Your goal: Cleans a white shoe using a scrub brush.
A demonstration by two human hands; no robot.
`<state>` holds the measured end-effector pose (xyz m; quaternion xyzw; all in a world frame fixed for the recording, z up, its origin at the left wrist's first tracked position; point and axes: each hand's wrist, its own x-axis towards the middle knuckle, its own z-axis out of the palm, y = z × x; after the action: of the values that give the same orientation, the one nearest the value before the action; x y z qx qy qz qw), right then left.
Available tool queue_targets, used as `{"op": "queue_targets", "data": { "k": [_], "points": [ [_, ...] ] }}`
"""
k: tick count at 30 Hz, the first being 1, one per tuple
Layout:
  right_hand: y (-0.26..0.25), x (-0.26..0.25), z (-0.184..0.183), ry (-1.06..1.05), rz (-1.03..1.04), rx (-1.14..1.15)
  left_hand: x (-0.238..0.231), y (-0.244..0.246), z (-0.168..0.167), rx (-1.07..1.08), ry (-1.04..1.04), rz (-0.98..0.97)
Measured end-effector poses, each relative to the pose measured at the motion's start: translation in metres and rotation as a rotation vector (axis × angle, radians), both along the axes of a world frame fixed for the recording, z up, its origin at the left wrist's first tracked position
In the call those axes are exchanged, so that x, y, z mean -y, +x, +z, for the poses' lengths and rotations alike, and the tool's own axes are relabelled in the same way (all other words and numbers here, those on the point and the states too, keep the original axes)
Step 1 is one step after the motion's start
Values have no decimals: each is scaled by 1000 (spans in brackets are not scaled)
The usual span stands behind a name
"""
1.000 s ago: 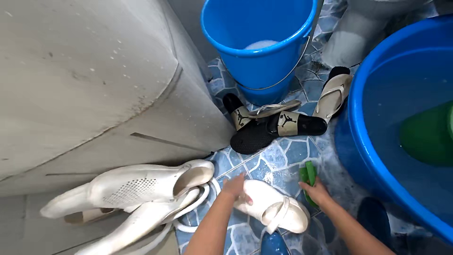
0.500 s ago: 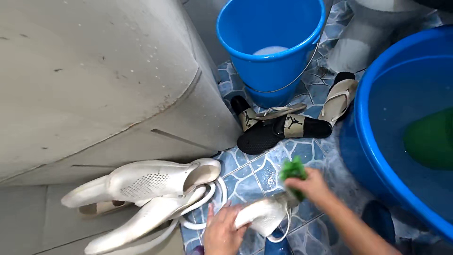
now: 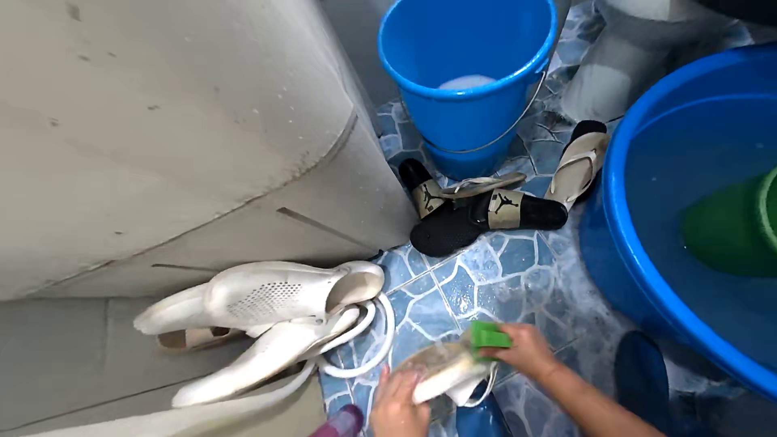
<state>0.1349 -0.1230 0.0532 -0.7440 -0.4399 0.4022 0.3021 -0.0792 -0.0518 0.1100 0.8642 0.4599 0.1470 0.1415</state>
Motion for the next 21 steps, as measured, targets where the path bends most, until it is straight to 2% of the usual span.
{"op": "queue_targets", "data": {
  "k": [1, 2, 3, 6, 7, 8, 10, 12, 13, 15, 17, 18, 19, 21],
  "points": [
    [16, 3, -13, -167, 1, -42, 2, 0, 0, -13, -26, 25],
    [23, 3, -15, -230, 1, -64, 3, 1, 0, -20, -25, 35],
    [15, 0, -5, -170, 3, -59, 5, 2, -1, -20, -19, 43],
    [-48, -16, 30, 472, 0, 28, 2, -1, -7, 33, -50, 71],
    [-56, -15, 27, 516, 9, 37, 4, -4, -6, 27, -83, 79],
    [-51, -7, 19, 404, 44, 7, 5, -2, 2, -22, -147, 87],
    [-10, 2, -3, -74, 161, -98, 3, 6, 5, -95, -198, 117],
    [6, 3, -11, -199, 207, -128, 5, 8, -1, -115, -257, 180],
    [3, -1, 2, -159, 232, -181, 6, 5, -5, -112, -274, 203],
    [-17, -14, 34, 151, 257, -291, 6, -1, -13, -31, -221, 176],
    [-40, -29, 53, 496, 234, -184, 9, -11, -25, 84, -131, 157],
    [-41, -31, 50, 524, 191, -88, 8, -10, -25, 84, -80, 138],
    [-32, -25, 40, 387, 149, -37, 5, -7, -19, 46, -31, 98],
    [7, -8, -1, -105, 67, -76, 2, -7, -12, -18, -41, 77]
  ]
}}
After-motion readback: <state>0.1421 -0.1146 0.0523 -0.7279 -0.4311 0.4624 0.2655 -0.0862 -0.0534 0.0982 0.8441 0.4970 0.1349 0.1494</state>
